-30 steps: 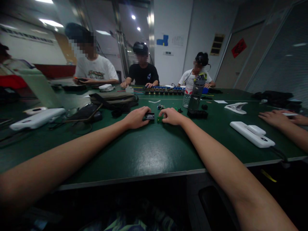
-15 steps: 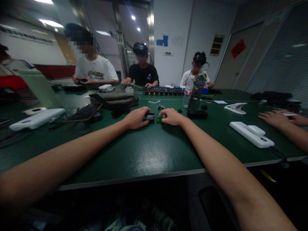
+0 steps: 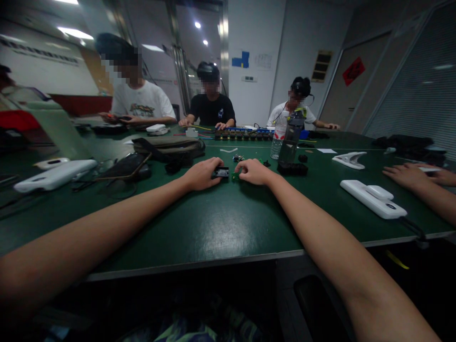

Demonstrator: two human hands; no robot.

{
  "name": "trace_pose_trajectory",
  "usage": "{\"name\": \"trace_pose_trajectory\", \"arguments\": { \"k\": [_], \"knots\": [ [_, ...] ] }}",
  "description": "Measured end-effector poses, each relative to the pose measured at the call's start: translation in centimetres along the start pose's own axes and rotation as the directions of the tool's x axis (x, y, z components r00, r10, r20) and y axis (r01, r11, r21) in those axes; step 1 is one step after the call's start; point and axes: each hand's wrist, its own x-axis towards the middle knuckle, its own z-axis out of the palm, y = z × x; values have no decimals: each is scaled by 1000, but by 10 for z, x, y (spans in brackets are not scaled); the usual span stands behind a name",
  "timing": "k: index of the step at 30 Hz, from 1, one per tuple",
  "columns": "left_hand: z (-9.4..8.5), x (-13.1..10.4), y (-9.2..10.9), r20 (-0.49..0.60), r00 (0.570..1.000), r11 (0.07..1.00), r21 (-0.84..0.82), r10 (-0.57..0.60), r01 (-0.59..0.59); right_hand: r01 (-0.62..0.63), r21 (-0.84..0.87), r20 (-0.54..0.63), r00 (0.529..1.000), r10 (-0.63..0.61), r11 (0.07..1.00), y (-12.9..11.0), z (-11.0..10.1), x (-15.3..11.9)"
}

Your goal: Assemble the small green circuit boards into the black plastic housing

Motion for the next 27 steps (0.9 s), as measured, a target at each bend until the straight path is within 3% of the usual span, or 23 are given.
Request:
{"name": "trace_pose_trajectory", "arguments": {
  "k": [27],
  "knots": [
    [1,0,-1,-10,1000,1000,-3,4,-4,64,76,-105,993,-56,995,5,3,2]
  ]
}}
